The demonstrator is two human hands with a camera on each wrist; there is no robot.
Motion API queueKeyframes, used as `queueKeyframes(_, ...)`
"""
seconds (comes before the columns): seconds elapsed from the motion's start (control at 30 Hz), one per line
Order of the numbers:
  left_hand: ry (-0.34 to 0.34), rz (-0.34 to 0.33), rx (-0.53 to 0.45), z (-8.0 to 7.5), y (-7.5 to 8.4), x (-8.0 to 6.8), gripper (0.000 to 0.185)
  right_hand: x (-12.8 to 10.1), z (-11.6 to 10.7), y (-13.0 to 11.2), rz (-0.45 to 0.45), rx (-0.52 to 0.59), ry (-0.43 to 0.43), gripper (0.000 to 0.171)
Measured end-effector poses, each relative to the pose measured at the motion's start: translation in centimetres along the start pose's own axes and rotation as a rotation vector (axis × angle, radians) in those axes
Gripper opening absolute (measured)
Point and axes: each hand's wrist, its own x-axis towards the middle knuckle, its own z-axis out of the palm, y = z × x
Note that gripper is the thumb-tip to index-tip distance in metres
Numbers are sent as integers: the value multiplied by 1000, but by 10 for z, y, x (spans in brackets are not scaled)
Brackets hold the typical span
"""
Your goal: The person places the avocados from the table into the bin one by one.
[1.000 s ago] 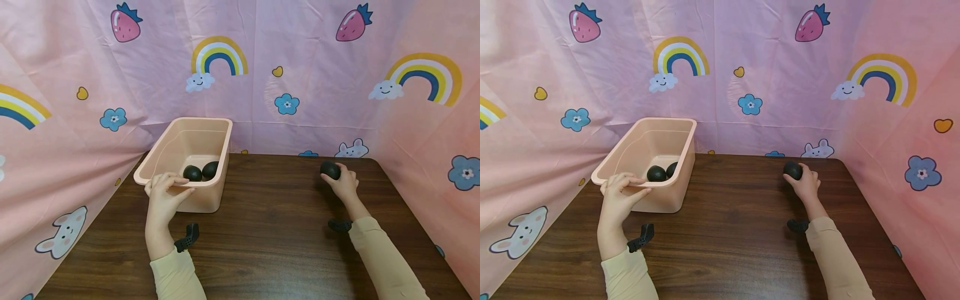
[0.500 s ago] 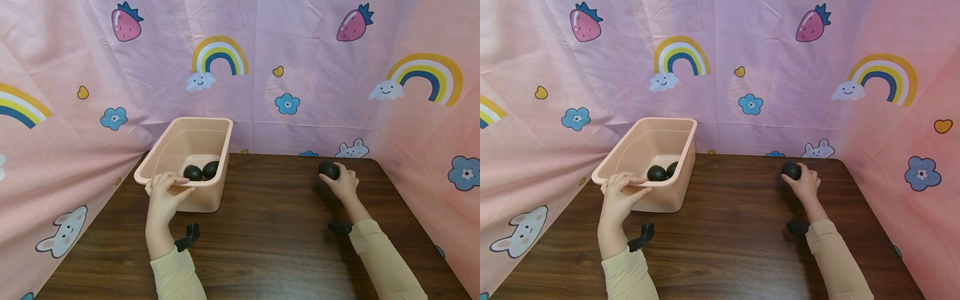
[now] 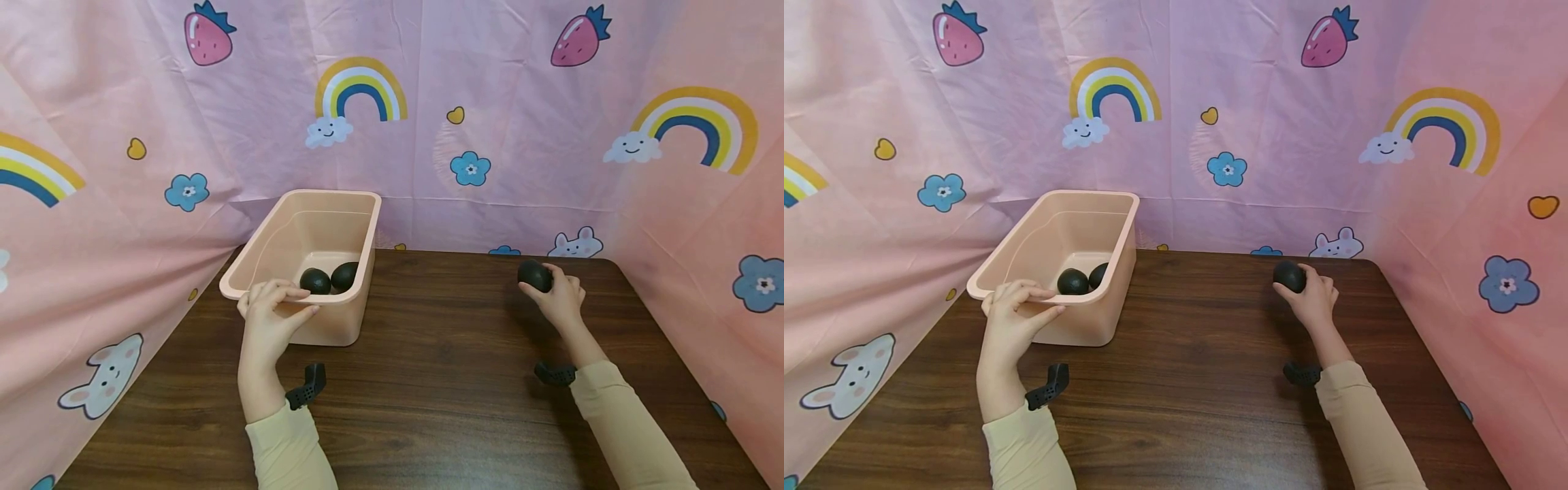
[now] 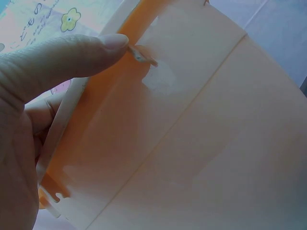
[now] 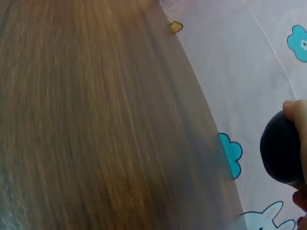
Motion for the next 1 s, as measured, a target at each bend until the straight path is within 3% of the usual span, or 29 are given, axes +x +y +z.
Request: queueKeyframes(1.0,4,-6,17,1,2,-3,26,-7,-8,-33,-81,78,55,74)
